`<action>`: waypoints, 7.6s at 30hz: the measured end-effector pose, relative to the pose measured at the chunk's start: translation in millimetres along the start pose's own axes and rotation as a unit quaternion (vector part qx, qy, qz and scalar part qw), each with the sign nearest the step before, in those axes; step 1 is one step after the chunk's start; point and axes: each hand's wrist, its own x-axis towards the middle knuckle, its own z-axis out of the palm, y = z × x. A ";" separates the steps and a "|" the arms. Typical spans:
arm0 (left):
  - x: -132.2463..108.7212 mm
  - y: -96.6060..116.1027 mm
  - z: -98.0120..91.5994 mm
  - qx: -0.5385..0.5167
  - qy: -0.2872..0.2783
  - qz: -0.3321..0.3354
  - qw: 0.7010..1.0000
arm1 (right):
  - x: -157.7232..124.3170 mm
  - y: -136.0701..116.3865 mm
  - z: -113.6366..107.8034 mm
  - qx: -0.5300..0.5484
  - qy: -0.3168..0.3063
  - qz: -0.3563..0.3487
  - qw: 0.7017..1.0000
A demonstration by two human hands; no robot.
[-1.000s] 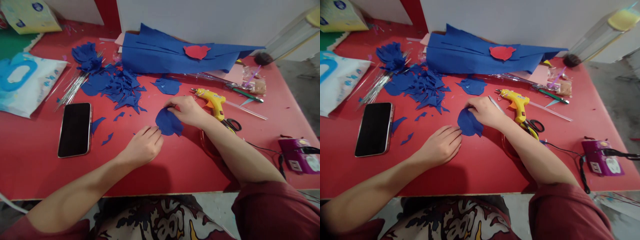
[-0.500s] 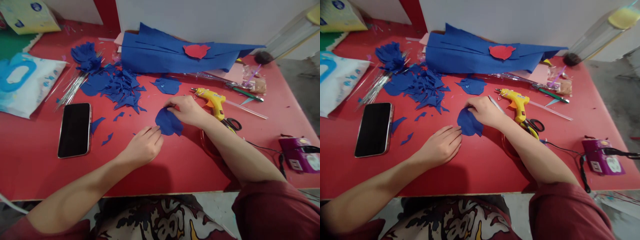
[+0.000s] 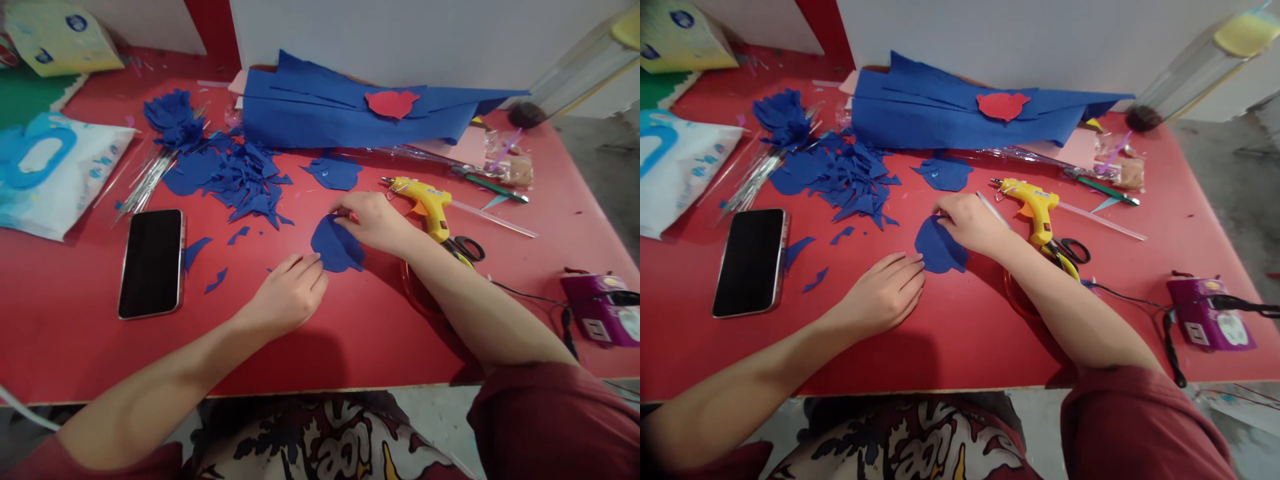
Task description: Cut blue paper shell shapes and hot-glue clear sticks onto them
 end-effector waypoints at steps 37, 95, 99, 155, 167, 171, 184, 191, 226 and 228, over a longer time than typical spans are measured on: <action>-0.9 -0.7 0.7 -0.049 -0.015 -0.031 0.998 | -57.6 -47.4 2.3 -0.013 -0.217 -0.036 0.976; -1.4 -9.8 -6.9 0.012 0.032 -0.117 0.992 | -47.8 -47.9 24.1 -0.055 -0.110 -0.053 0.991; -1.8 -10.1 -4.2 0.022 0.037 -0.117 0.992 | -48.1 -47.1 25.8 -0.057 -0.076 -0.090 0.991; -4.1 1.0 0.0 0.015 -0.055 -0.188 0.980 | -67.6 -57.1 28.0 -0.124 -0.093 -0.096 0.983; -3.2 2.0 -1.6 0.052 -0.065 -0.166 0.983 | -66.2 -51.6 27.7 -0.135 -0.015 0.018 0.991; -3.2 1.9 -1.4 0.050 -0.062 -0.171 0.982 | -65.8 -50.7 28.5 -0.131 -0.021 0.036 0.991; -3.3 -1.0 -0.7 0.030 -0.067 -0.160 0.984 | -64.1 -49.2 24.4 -0.141 -0.034 -0.020 0.989; -2.3 -3.3 -2.6 -0.003 -0.085 -0.129 0.988 | -61.4 -52.0 25.3 -0.130 -0.042 -0.051 0.989; 0.5 -3.0 -2.7 -0.113 0.157 -0.187 0.963 | -39.5 -48.9 31.8 -0.133 -0.084 0.022 0.987; 0.7 -3.5 -4.3 -0.107 0.144 -0.158 0.971 | -39.7 -45.3 23.8 -0.093 -0.053 0.048 0.993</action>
